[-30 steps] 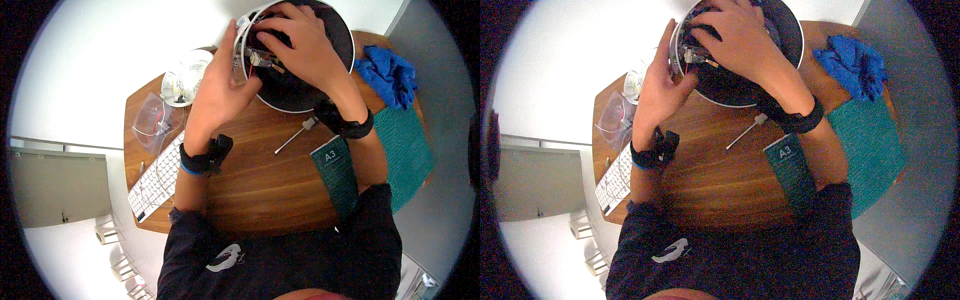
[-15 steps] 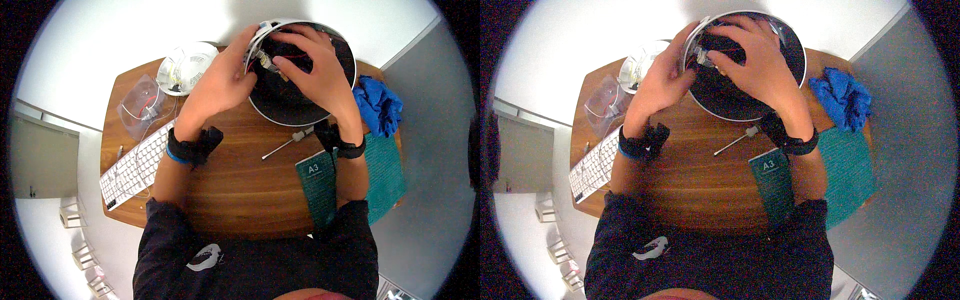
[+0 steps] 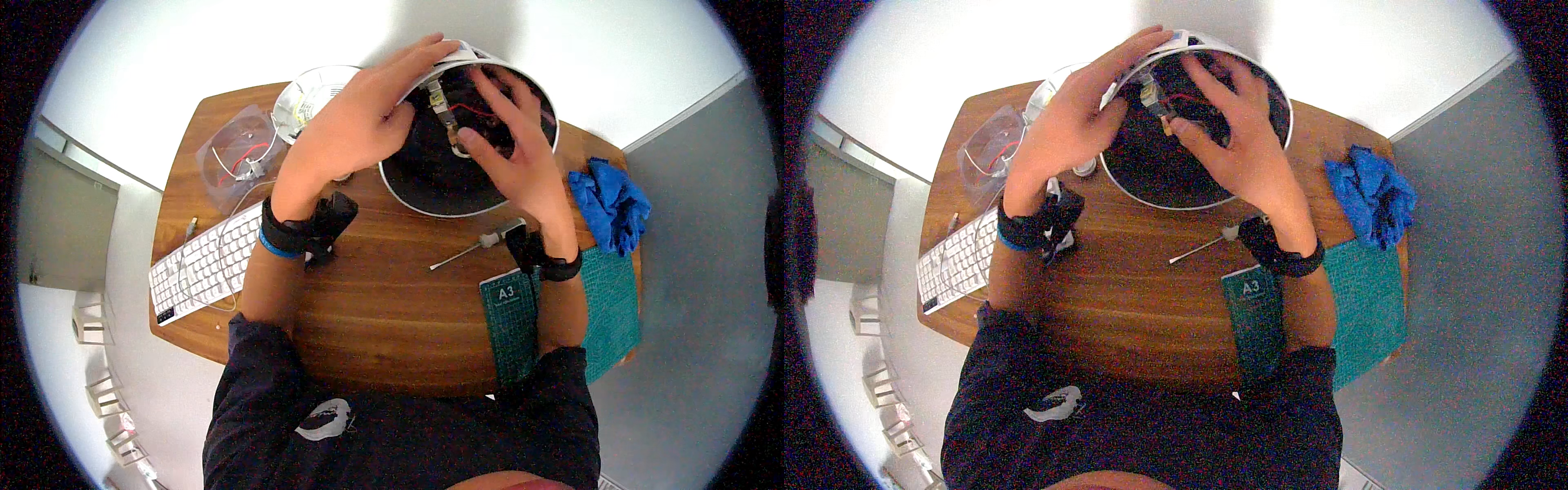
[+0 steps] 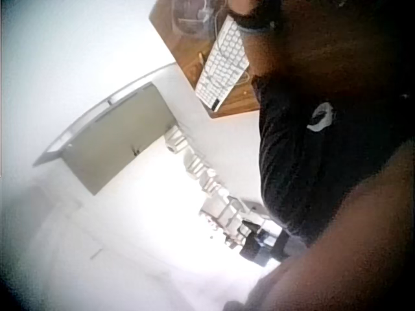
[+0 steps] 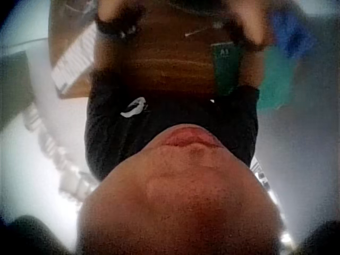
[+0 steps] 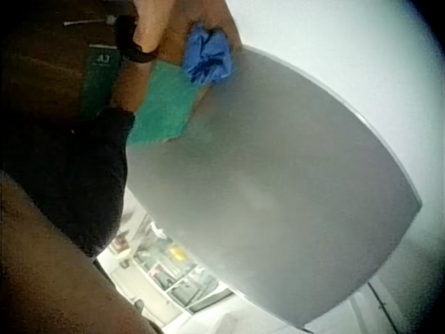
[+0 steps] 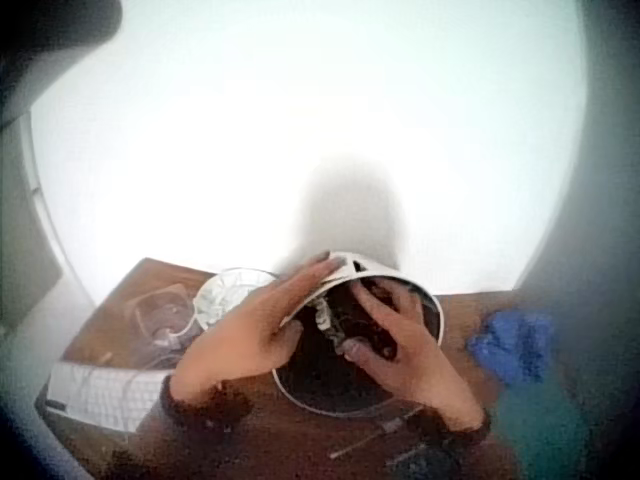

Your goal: The person works on the internal wiring of a white cylindrical appliance, connecting wires and adjusting components inside the housing. They handle a small plastic bag of parts, a screwdriver, and a blue cloth while assembling the device on a wooden desk.

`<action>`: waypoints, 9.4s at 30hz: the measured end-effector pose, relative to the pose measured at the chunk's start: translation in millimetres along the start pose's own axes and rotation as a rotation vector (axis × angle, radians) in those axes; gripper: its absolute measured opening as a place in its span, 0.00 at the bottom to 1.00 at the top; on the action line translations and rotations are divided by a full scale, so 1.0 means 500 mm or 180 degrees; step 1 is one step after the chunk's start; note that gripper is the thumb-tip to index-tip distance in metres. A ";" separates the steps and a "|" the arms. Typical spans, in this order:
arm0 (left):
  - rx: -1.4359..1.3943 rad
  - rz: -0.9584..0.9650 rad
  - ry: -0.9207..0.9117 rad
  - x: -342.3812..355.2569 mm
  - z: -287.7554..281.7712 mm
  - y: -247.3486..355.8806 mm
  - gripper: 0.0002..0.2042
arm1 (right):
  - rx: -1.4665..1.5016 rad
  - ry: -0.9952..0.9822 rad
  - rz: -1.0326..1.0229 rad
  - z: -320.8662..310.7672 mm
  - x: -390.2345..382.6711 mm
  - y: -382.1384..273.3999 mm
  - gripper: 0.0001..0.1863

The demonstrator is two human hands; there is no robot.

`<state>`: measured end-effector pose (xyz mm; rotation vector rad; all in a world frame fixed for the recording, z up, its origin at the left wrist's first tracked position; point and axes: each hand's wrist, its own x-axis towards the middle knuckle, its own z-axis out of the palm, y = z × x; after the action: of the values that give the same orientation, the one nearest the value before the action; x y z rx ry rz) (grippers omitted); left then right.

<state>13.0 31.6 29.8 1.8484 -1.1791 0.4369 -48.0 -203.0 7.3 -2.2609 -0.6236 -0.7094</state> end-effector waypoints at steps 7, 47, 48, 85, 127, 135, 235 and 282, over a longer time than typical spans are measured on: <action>0.0343 0.0136 -0.0280 -0.002 -0.033 -0.005 0.41 | 0.0394 -0.0799 0.0204 -0.020 -0.018 -0.003 0.45; 0.0605 -0.0045 -0.0336 -0.013 -0.006 0.039 0.38 | -0.1349 -0.0371 0.0182 -0.076 -0.003 -0.071 0.42; 0.0614 -0.0011 -0.0330 -0.013 -0.004 0.038 0.38 | -0.1412 -0.0359 0.0206 -0.074 -0.004 -0.073 0.41; 0.1145 0.0325 -0.0406 0.009 0.026 0.040 0.38 | -0.1887 -0.0427 -0.0138 -0.096 -0.012 -0.069 0.37; -0.1245 -0.0014 -0.0544 0.012 0.081 0.057 0.48 | -0.1194 -0.0243 0.0193 -0.100 -0.048 -0.067 0.38; 0.0938 0.0663 -0.0403 0.015 0.114 0.038 0.37 | -0.1620 -0.0051 0.0228 -0.113 -0.051 -0.044 0.32; 0.1424 0.0902 -0.0490 0.023 0.104 0.084 0.20 | -0.2774 -0.0153 -0.0250 -0.121 -0.053 -0.008 0.23; 0.1443 -0.0096 -0.0878 0.018 0.041 0.073 0.40 | -0.1964 0.0563 -0.0448 -0.038 -0.010 -0.021 0.34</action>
<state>-17.1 3.9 42.0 2.3738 -1.3091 0.4709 -64.1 -211.0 20.7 -2.6767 -0.5290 -1.2995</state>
